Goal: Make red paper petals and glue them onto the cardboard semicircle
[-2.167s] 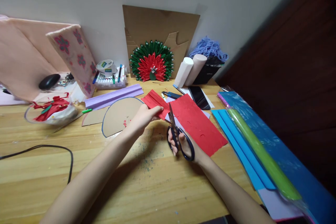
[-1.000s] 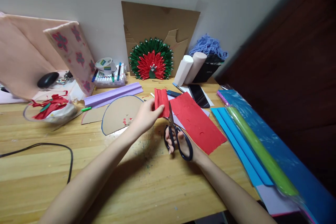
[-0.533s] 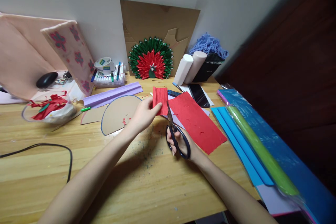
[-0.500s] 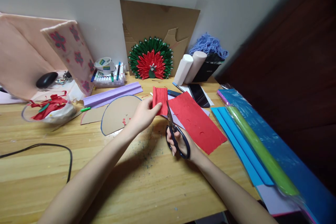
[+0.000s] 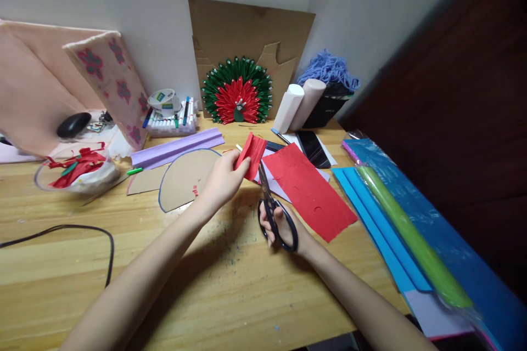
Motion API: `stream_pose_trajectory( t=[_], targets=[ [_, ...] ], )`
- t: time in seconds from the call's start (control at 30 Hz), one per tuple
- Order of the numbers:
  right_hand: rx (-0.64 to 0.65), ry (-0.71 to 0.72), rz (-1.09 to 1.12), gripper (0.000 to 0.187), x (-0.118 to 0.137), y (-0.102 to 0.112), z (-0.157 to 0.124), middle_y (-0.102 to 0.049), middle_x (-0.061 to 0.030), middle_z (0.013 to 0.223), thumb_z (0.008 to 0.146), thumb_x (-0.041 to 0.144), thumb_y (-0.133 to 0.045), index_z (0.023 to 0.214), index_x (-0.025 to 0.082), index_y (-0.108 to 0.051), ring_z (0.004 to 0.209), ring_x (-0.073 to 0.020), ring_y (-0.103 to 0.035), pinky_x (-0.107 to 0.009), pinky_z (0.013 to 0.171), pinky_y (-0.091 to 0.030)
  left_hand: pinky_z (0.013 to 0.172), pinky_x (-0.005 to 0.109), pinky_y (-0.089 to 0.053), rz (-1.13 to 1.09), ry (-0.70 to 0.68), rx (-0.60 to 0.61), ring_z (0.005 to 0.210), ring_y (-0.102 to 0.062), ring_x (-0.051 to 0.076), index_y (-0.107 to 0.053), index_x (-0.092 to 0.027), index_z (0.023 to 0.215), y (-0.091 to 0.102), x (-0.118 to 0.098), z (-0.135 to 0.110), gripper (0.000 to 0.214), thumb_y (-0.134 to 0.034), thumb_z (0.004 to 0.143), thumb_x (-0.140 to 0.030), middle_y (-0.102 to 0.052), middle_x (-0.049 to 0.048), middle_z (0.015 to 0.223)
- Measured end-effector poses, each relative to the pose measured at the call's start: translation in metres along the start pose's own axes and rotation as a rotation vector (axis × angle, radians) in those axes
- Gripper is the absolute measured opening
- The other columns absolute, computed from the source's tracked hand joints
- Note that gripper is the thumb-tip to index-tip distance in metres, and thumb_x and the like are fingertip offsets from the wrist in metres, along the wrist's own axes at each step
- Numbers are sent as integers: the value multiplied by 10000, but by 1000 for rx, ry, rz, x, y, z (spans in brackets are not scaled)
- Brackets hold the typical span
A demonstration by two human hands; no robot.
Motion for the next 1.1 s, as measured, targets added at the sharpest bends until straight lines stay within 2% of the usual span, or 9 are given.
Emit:
stream_pose_trajectory(
  t=[0.2, 0.5, 0.67, 0.87, 1.1],
  targets=[
    [-22, 62, -88, 735, 9, -1, -6, -434, 79, 511, 470, 863, -485, 729, 174, -480, 370, -55, -450, -192, 373, -429, 557, 234, -364, 53, -65, 53, 624, -494, 142, -579, -162, 769, -10, -2, -3, 229, -458, 841, -342, -572, 14, 679],
    [-30, 12, 44, 657, 1, 4, 0, -461, 88, 464, 450, 774, -639, 661, 175, -469, 312, -42, -424, -165, 316, -393, 530, 227, -352, 47, -85, 78, 598, -486, 134, -583, -153, 746, -11, -6, -3, 241, -471, 834, -347, -546, 8, 645],
    [-52, 23, 47, 669, 0, 6, 3, -447, 98, 434, 422, 775, -648, 647, 181, -438, 272, -38, -395, -150, 272, -344, 525, 226, -339, 44, -79, 86, 589, -468, 127, -588, -146, 742, -11, -9, -2, 252, -466, 835, -346, -530, 5, 637],
    [-47, 48, -21, 648, 3, 6, 2, -431, 101, 449, 475, 778, -620, 664, 188, -428, 272, -41, -391, -157, 261, -341, 518, 220, -315, 80, -50, 56, 574, -433, 117, -561, -153, 701, -4, -8, -1, 241, -472, 830, -335, -509, -5, 621],
    [-20, 14, -16, 639, 6, -1, -3, -427, 105, 467, 460, 748, -659, 674, 190, -434, 302, -28, -375, -150, 281, -361, 558, 224, -341, 40, -50, 8, 612, -486, 119, -583, -148, 723, 9, -8, 2, 200, -505, 815, -307, -575, 4, 663]
  ],
)
Point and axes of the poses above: each hand's wrist, its own z-axis towards the middle knuckle, its own y-axis out of the back of the hand, x = y × z, the point moved 10 cm from there along z, towards the middle knuckle
